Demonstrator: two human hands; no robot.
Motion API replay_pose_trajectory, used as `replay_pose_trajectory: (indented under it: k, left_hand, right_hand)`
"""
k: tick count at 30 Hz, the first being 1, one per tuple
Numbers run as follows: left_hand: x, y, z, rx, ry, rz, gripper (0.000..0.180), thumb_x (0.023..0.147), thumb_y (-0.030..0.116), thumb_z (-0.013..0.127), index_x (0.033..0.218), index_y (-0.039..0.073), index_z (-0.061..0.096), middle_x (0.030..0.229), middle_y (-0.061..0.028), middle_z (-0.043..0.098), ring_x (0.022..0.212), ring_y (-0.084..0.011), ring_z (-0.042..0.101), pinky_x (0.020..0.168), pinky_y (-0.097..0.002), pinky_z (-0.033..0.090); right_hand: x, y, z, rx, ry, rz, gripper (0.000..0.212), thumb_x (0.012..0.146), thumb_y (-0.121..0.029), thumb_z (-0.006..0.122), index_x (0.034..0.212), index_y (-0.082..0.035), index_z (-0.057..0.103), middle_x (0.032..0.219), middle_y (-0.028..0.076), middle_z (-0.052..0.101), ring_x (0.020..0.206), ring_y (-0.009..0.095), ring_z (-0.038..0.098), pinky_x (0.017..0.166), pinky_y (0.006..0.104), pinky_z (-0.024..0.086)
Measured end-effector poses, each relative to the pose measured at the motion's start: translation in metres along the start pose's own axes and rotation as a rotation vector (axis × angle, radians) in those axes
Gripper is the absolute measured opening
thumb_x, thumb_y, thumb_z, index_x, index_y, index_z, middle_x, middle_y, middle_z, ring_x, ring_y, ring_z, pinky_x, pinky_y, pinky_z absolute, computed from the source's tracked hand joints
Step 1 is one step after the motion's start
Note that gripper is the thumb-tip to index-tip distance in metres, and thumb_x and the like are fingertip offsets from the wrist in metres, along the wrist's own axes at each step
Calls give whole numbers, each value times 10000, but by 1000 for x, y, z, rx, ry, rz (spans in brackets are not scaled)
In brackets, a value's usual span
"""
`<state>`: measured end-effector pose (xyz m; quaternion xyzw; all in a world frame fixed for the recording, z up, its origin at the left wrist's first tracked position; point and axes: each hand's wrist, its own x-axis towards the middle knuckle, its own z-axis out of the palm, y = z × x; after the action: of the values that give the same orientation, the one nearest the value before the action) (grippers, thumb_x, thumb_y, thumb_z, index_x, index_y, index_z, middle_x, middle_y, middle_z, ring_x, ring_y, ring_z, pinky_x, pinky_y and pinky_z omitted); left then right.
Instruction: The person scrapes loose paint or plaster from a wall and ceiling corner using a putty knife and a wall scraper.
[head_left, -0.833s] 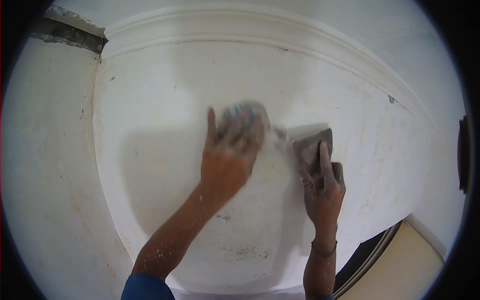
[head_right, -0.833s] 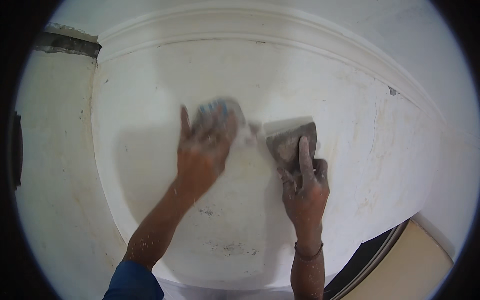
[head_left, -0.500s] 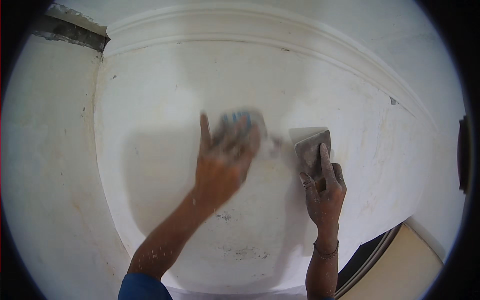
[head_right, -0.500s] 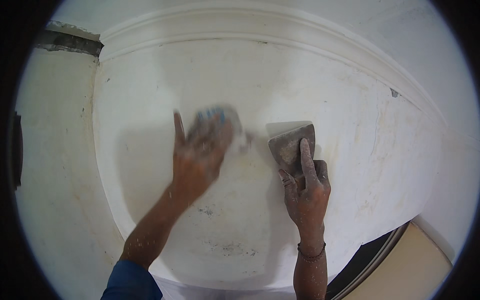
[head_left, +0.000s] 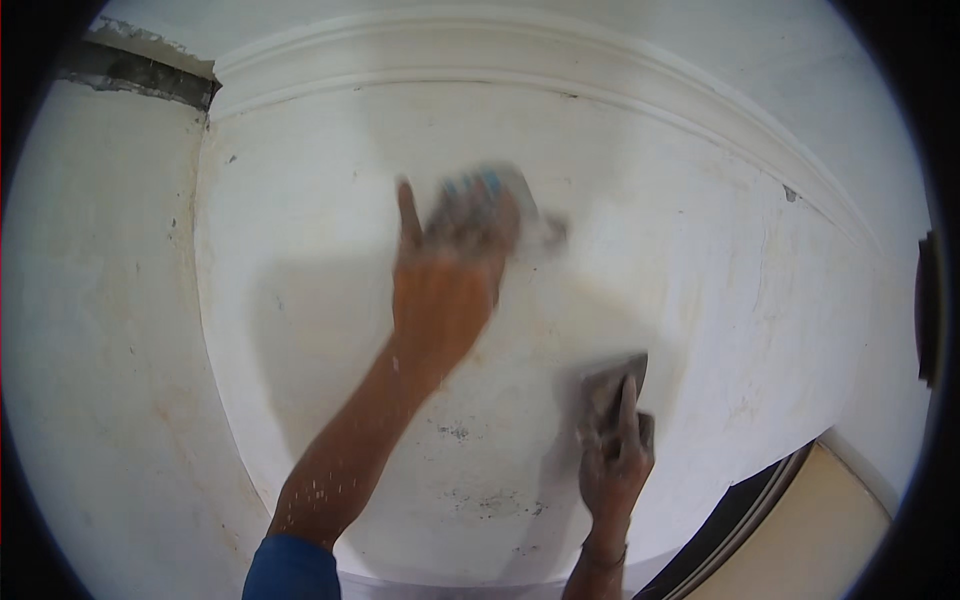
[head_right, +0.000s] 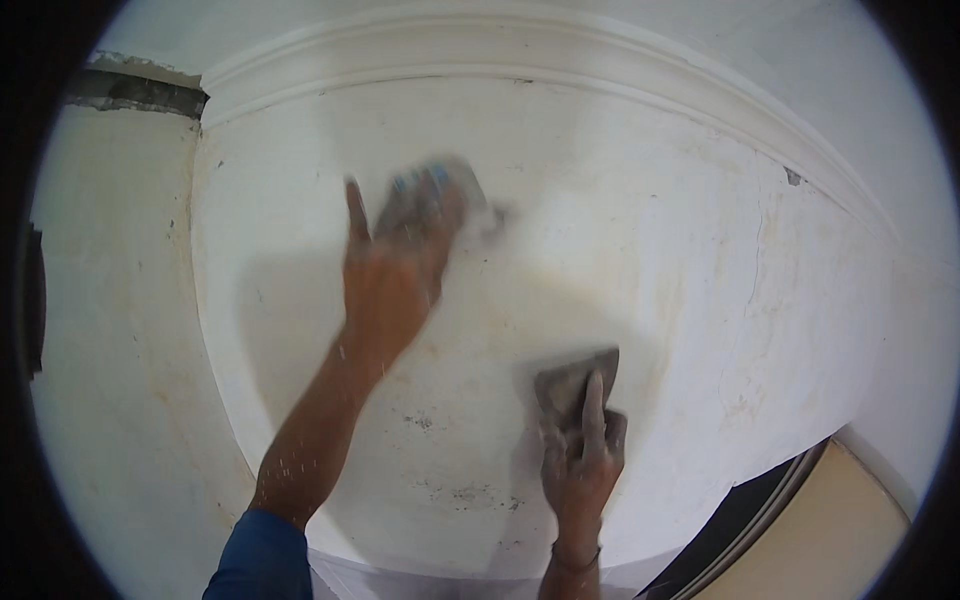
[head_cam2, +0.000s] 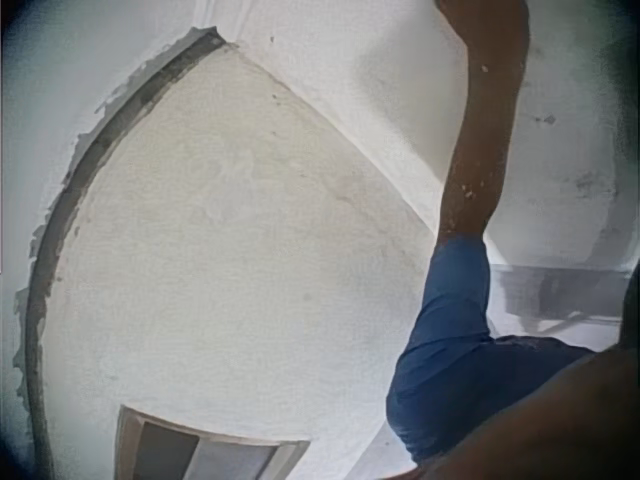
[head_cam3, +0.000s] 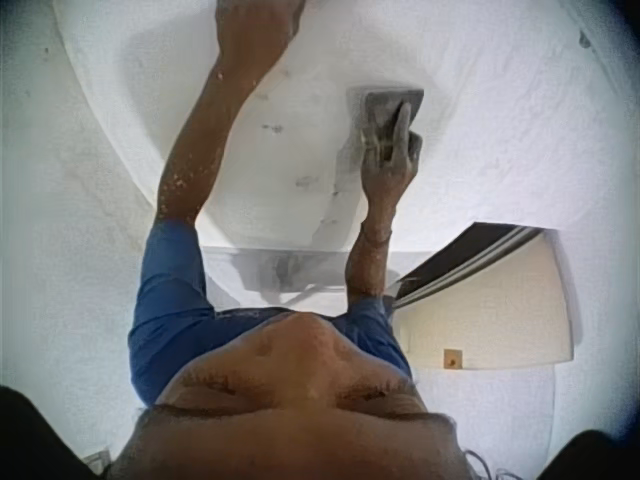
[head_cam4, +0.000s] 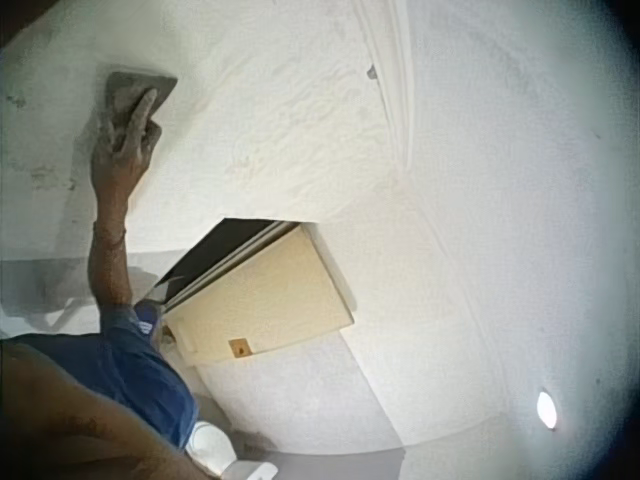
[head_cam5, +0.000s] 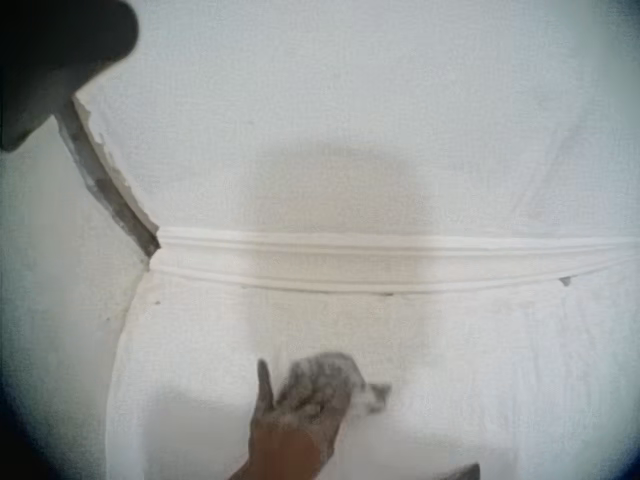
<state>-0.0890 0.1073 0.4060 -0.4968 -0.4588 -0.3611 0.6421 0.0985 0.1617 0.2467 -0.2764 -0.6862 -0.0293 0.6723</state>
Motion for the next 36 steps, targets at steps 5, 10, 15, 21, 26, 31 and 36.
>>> replay_pose_trajectory:
  k: [5, 10, 15, 21, 26, 31, 36]
  left_hand:
    - [-57, 38, 0, -50, -88, -4, 445, 786, 92, 644, 1226, 129, 588, 1316, -44, 554, 1271, -289, 467, 1100, -621, 170]
    - [-25, 16, 2, -73, -78, 32, 461, 764, 102, 662, 1219, 121, 592, 1330, -25, 544, 1304, -266, 429, 1097, -612, 208]
    - [-80, 30, -8, -218, -127, -37, 470, 739, 68, 654, 1205, 112, 605, 1355, -34, 520, 1325, -302, 394, 1100, -621, 174]
    - [-117, 5, -30, -97, -182, -148, 517, 739, 39, 626, 1249, 109, 577, 1398, -61, 473, 1339, -355, 356, 1099, -630, 154]
    - [-184, 51, -41, -246, -252, -101, 467, 783, 57, 555, 1249, 85, 569, 1373, -84, 498, 1337, -368, 356, 1087, -664, 96]
    - [-132, 10, -29, -177, -151, -274, 399, 789, 46, 605, 1180, 124, 619, 1313, -61, 556, 1335, -326, 376, 1060, -698, 116]
    - [-202, 52, -44, -150, -250, -182, 360, 797, 69, 584, 1153, 102, 625, 1346, -86, 520, 1336, -331, 373, 1056, -710, 98]
  right_hand:
    - [-32, -23, 0, 214, 7, 276, 706, 693, 22, 675, 1361, -19, 450, 952, 146, 545, 880, 296, 541, 789, 352, 451]
    - [-39, -23, 8, 344, -86, 144, 695, 687, 59, 588, 1362, 8, 434, 959, 154, 560, 865, 274, 565, 777, 336, 466]
    - [-43, -24, -6, 597, -193, 460, 630, 731, -83, 745, 1304, 22, 504, 772, 94, 559, 667, 197, 547, 586, 296, 463]
    - [-68, -9, -6, 320, -179, 185, 606, 798, -283, 722, 1269, 44, 523, 774, 111, 560, 687, 185, 507, 593, 292, 418]
    - [-77, 6, -1, 299, -127, 128, 543, 763, -99, 723, 1266, 9, 547, 767, 114, 537, 633, 209, 515, 563, 296, 434]
    - [-87, 2, 4, 269, -169, 148, 515, 766, -70, 708, 1252, 8, 559, 765, 117, 537, 626, 210, 513, 547, 297, 432]
    - [-92, 10, -2, 227, -193, 68, 523, 758, -55, 706, 1258, -7, 559, 758, 109, 538, 624, 208, 512, 544, 299, 437]
